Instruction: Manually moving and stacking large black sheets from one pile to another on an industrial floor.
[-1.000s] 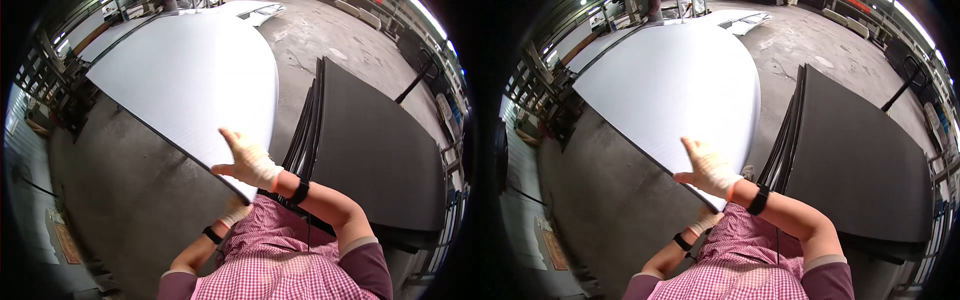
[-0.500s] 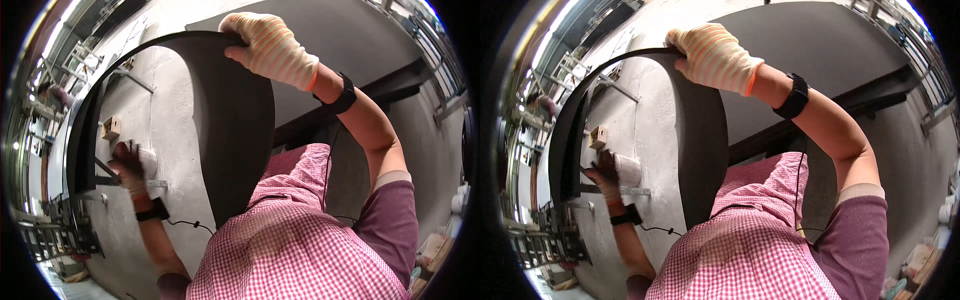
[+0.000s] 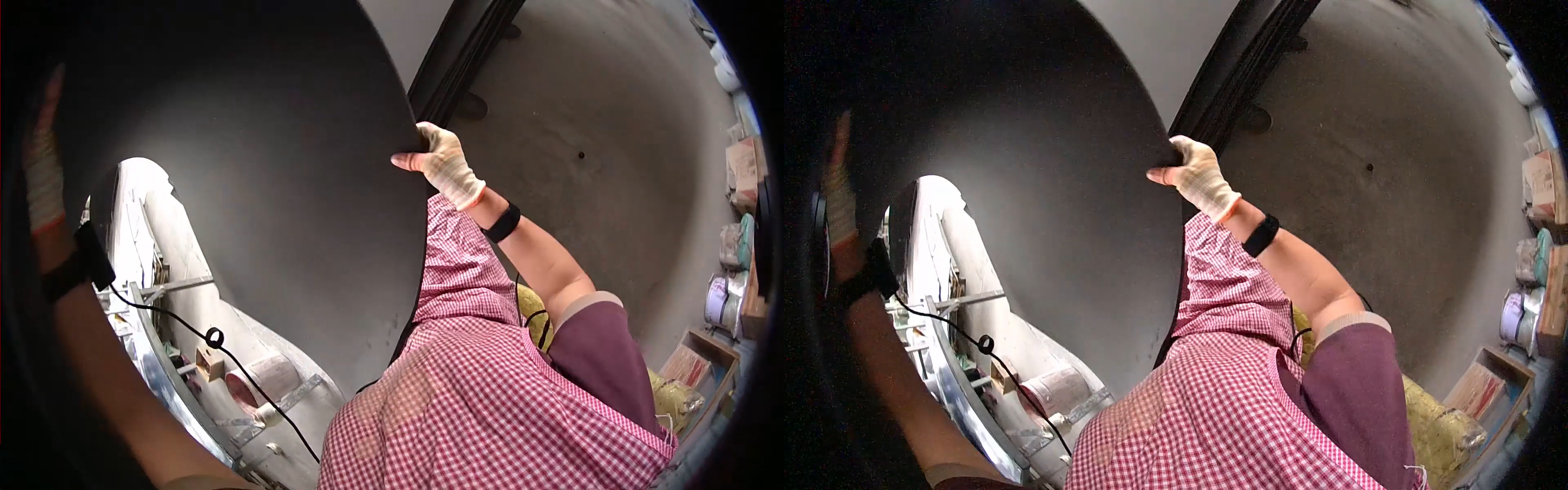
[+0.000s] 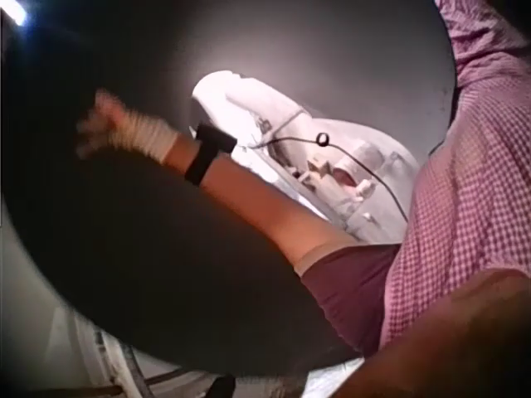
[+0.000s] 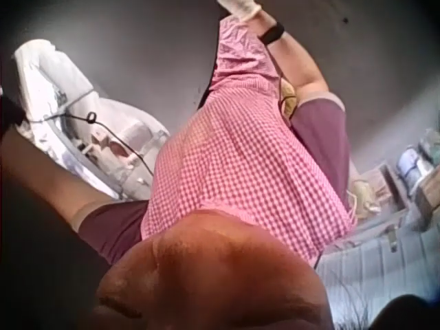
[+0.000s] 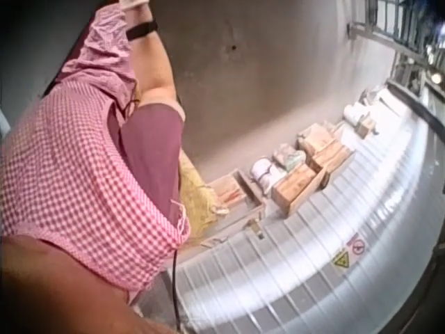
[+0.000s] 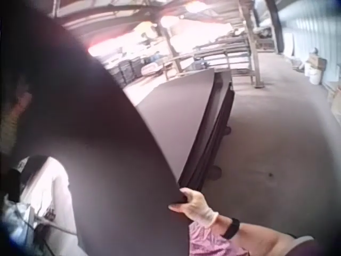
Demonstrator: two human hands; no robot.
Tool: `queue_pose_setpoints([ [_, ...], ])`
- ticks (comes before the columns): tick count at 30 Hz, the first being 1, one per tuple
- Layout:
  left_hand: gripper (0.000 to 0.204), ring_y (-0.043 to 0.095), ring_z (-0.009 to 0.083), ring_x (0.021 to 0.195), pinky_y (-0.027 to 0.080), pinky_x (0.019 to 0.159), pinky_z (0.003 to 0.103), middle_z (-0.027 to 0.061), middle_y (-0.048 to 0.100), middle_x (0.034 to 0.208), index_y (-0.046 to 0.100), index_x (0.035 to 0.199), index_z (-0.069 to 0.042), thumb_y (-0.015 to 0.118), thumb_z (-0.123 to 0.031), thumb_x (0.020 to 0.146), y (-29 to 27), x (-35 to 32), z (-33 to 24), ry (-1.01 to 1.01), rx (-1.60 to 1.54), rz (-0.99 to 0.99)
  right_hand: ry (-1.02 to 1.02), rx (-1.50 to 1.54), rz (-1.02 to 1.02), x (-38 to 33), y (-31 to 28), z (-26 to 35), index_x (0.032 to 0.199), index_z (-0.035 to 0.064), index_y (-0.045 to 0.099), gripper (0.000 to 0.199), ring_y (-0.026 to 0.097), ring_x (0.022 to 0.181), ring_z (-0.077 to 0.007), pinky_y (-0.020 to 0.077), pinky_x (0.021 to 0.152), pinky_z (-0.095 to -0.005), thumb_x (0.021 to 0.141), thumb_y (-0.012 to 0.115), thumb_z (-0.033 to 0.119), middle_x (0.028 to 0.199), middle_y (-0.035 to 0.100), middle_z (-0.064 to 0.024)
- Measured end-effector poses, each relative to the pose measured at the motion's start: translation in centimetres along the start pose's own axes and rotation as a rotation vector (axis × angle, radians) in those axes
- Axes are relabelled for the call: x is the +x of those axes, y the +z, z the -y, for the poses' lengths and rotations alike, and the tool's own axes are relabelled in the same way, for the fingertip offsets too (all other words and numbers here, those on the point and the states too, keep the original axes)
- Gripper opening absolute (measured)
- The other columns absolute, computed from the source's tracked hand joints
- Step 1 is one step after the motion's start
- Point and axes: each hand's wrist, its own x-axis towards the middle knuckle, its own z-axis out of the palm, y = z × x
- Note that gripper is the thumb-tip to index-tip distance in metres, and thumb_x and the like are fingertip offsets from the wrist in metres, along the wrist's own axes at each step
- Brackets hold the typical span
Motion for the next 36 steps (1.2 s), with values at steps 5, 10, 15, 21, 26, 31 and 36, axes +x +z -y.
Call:
queue_pose_setpoints([
  [5,0.088,0.02,0.0223,0.132,0.016,0.107,0.043,0.0076,0.023,0.143,0.009,0.14,-0.012,0.057,-0.048,0.076,7.6,-3.1,10.1,0.185,1.535,0.538,0.251,0.127,-0.353,-3.3,-6.1,-11.4,0.097,-0.0071,0.055,0.035,0.057,0.084,-0.0206,0.0459,0.08,-0.0303,0.067,0.071,0.001,0.092,0.062,-0.0114],
  [10,0.102,0.029,0.0377,0.125,0.023,0.103,0.046,0.0208,0.032,0.135,0.024,0.134,0.002,0.057,-0.065,0.064,0.2,-21.2,16.2,-0.264,1.688,0.255,0.292,0.225,-0.463,-7.5,-8.0,-13.6,0.106,-0.006,0.053,0.041,0.052,0.098,-0.0202,0.0355,0.093,-0.0309,0.071,0.07,0.008,0.106,0.057,-0.0117],
  [15,0.111,0.028,0.0343,0.125,0.021,0.104,0.046,0.0258,0.028,0.134,0.02,0.134,0.003,0.067,-0.061,0.058,-4.0,-51.3,14.4,-0.968,1.811,-0.781,0.344,0.249,-0.384,-8.1,-8.0,-11.3,0.106,-0.0052,0.053,0.042,0.051,0.1,-0.0203,0.0325,0.096,-0.0336,0.071,0.07,0.012,0.108,0.057,-0.0107],
  [21,0.089,0.038,0.0308,0.118,0.03,0.099,0.043,0.0204,0.037,0.13,0.031,0.13,0.003,0.063,-0.054,0.07,-0.5,-53.6,19.4,-0.758,1.421,-0.907,0.5,0.139,-0.418,-7.0,-7.4,-11.6,0.103,-0.007,0.048,0.051,0.037,0.118,-0.0296,0.0185,0.104,-0.0427,0.072,0.071,0.026,0.121,0.044,-0.0235],
  [26,0.084,0.039,0.0299,0.117,0.031,0.099,0.042,0.019,0.039,0.129,0.033,0.129,0.002,0.062,-0.051,0.072,1.9,-49.2,22.0,-0.573,0.732,-1.116,0.479,0.017,-0.665,-5.3,-5.2,-11.0,0.083,-0.0007,0.055,0.038,0.051,0.085,-0.0205,0.0388,0.085,-0.034,0.071,0.072,0.03,0.091,0.056,-0.0112],
  [31,0.078,0.04,0.0291,0.116,0.031,0.098,0.041,0.0176,0.04,0.128,0.035,0.128,0.001,0.062,-0.048,0.074,2.9,-45.2,21.0,-0.316,0.134,-1.201,0.368,0.155,-0.606,-0.5,-1.3,-10.3,0.073,0.0028,0.055,0.031,0.047,0.068,-0.015,0.042,0.068,-0.0289,0.07,0.074,0.027,0.076,0.054,-0.0035],
  [36,0.073,0.041,0.0283,0.115,0.031,0.098,0.04,0.0162,0.042,0.126,0.037,0.128,0.0,0.061,-0.045,0.076,-2.2,-39.0,17.7,-0.114,-0.413,-1.149,0.315,0.191,-0.589,6.6,1.8,-9.8,0.062,0.0046,0.047,0.033,0.048,0.059,-0.0147,0.0454,0.057,-0.0312,0.071,0.074,0.023,0.068,0.052,-0.003],
])
